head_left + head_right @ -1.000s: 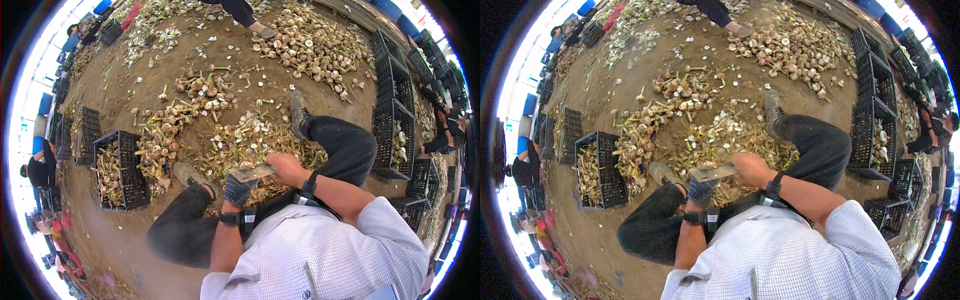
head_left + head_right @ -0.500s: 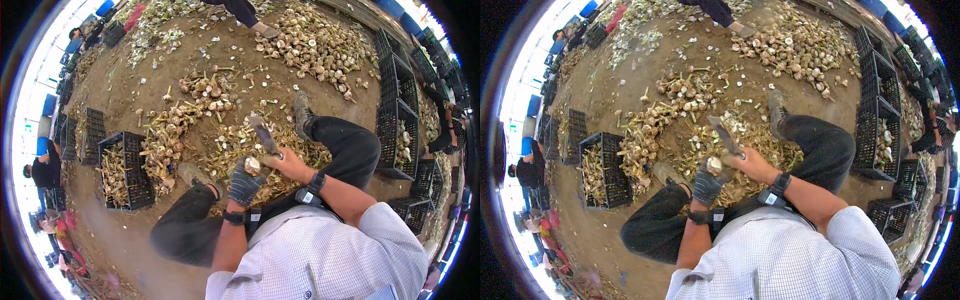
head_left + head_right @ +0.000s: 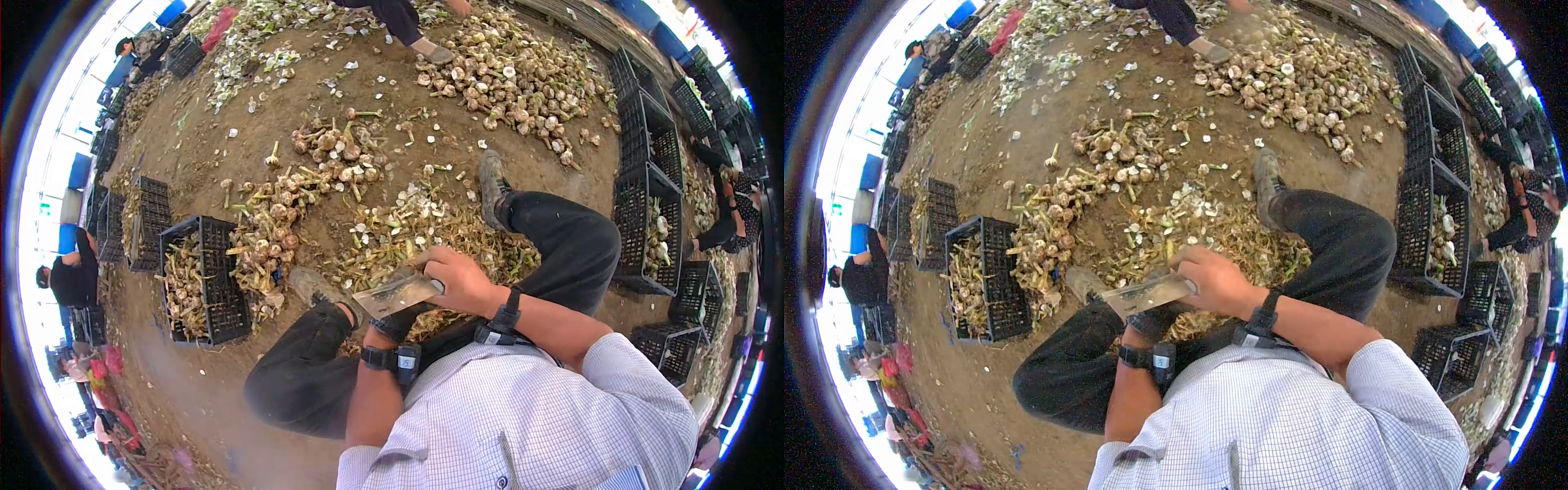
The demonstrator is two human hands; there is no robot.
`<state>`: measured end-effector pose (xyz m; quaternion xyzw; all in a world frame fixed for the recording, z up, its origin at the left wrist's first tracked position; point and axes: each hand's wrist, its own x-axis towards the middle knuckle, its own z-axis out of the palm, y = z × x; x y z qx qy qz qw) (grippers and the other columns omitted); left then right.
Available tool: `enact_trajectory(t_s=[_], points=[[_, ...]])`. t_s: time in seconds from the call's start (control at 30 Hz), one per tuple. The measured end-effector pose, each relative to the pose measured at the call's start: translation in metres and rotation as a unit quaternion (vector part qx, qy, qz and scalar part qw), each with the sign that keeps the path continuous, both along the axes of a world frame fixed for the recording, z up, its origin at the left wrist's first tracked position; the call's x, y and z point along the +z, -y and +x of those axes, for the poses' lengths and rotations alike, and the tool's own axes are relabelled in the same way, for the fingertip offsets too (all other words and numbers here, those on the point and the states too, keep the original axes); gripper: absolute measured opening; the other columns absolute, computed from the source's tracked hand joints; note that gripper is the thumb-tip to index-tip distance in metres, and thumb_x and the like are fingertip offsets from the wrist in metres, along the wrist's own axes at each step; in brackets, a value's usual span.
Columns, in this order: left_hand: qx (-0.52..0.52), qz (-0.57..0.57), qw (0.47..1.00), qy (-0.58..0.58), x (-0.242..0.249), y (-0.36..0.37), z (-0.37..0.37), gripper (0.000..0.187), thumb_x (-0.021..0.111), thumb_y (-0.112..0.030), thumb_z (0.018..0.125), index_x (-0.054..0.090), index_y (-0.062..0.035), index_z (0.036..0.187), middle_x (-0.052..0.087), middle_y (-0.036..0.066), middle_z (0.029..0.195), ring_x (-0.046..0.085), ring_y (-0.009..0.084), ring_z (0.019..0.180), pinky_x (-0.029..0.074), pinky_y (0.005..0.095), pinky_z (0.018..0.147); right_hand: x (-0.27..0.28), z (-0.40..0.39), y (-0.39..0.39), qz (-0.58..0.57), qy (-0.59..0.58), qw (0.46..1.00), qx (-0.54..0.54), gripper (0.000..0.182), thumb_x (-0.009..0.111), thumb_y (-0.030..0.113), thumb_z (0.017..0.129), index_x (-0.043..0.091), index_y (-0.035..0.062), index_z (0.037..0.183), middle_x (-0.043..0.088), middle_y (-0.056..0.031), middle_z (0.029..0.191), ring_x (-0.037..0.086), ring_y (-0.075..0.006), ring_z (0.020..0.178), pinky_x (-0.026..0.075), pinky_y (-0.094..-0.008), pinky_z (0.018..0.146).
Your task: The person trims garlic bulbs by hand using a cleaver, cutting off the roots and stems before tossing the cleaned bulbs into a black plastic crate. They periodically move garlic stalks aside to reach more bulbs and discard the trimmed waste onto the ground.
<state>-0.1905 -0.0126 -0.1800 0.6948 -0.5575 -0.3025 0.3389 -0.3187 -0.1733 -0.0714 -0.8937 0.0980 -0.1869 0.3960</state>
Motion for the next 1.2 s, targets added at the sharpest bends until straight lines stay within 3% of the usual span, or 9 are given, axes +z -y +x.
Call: enact_trajectory(t_s=[0.2,0.47,0.5,0.6,0.67,0.8,0.87,1.0,1.2], points=[[0.146,0.021,0.959,-0.244,0.044,0.010,-0.002,0.021,0.064,-0.018,0.088,0.065,-0.0063,0.104,0.067,0.007,0.099,0.063,0.0168,0.092,0.052,0.0339,0.080,0.007,-0.011,0.013,0.095,-0.083,0.990,-0.060,0.022,0.073,0.015,0.076,0.061,0.0016,0.088,0.062,-0.0150,0.093,0.061,-0.0356,0.084,0.050,-0.0433,0.074],[0.130,-0.032,0.670,-0.731,0.067,0.002,0.004,0.018,0.058,-0.016,0.093,0.064,-0.0025,0.104,0.068,0.007,0.094,0.066,0.0171,0.085,0.055,0.0310,0.078,-0.018,-0.019,0.024,0.046,-0.201,0.978,-0.021,0.025,0.066,0.025,0.081,0.064,0.0015,0.090,0.062,-0.0212,0.080,0.060,-0.0397,0.075,0.048,-0.0483,0.069],[0.164,-0.029,0.756,-0.633,0.080,-0.002,0.003,0.020,0.054,-0.015,0.096,0.064,-0.0013,0.107,0.068,0.007,0.099,0.066,0.0173,0.089,0.055,0.0308,0.080,-0.040,-0.018,0.033,-0.006,-0.316,0.948,-0.020,0.031,0.065,0.029,0.081,0.065,0.0006,0.094,0.064,-0.0235,0.079,0.062,-0.0412,0.077,0.050,-0.0497,0.072],[0.209,-0.046,0.716,-0.664,0.086,0.003,-0.002,0.022,0.053,-0.015,0.096,0.064,-0.0003,0.109,0.067,0.010,0.104,0.065,0.0170,0.091,0.055,0.0306,0.078,-0.061,-0.035,0.045,0.018,-0.362,0.931,-0.046,0.039,0.064,0.033,0.080,0.066,-0.0014,0.098,0.065,-0.0255,0.084,0.063,-0.0426,0.080,0.050,-0.0509,0.074],[0.071,-0.012,0.802,-0.593,0.043,-0.001,0.008,0.024,0.056,-0.017,0.094,0.065,0.0019,0.105,0.066,0.012,0.103,0.064,0.0174,0.087,0.054,0.0311,0.073,-0.076,-0.035,0.045,0.133,-0.310,0.938,-0.083,0.048,0.063,0.041,0.083,0.066,-0.0032,0.101,0.067,-0.0239,0.085,0.063,-0.0390,0.077,0.050,-0.0469,0.074],[0.044,0.048,0.981,-0.181,0.056,0.021,-0.003,0.022,0.059,-0.016,0.091,0.063,0.0024,0.103,0.066,0.010,0.092,0.063,0.0170,0.079,0.052,0.0307,0.066,-0.023,-0.005,0.035,0.323,-0.246,0.909,-0.099,0.053,0.069,0.043,0.082,0.066,-0.0040,0.106,0.068,-0.0178,0.089,0.064,-0.0272,0.079,0.050,-0.0380,0.076],[0.110,0.221,0.922,-0.300,0.066,0.027,-0.006,0.026,0.061,-0.017,0.090,0.061,0.0023,0.108,0.066,0.008,0.089,0.062,0.0160,0.079,0.051,0.0301,0.065,-0.041,0.004,0.029,0.359,-0.218,0.906,-0.055,0.054,0.074,0.039,0.079,0.064,-0.0043,0.110,0.068,-0.0171,0.092,0.064,-0.0248,0.081,0.050,-0.0369,0.077],[0.166,0.197,0.881,-0.397,0.060,0.022,-0.004,0.041,0.069,-0.020,0.085,0.057,0.0033,0.117,0.066,0.007,0.090,0.062,0.0140,0.075,0.051,0.0292,0.063,-0.048,0.015,0.030,0.413,-0.187,0.890,-0.056,0.024,0.075,0.018,0.080,0.062,0.0014,0.092,0.061,0.0002,0.076,0.056,-0.0094,0.071,0.046,-0.0264,0.066],[0.172,0.133,0.866,-0.450,0.040,0.027,-0.003,0.051,0.072,-0.021,0.085,0.052,0.0032,0.125,0.065,0.009,0.099,0.062,0.0135,0.084,0.053,0.0299,0.065,-0.025,0.022,0.056,0.446,-0.242,0.861,-0.032,0.018,0.075,0.012,0.078,0.064,0.0028,0.089,0.063,-0.0005,0.079,0.059,-0.0103,0.074,0.048,-0.0274,0.068]])
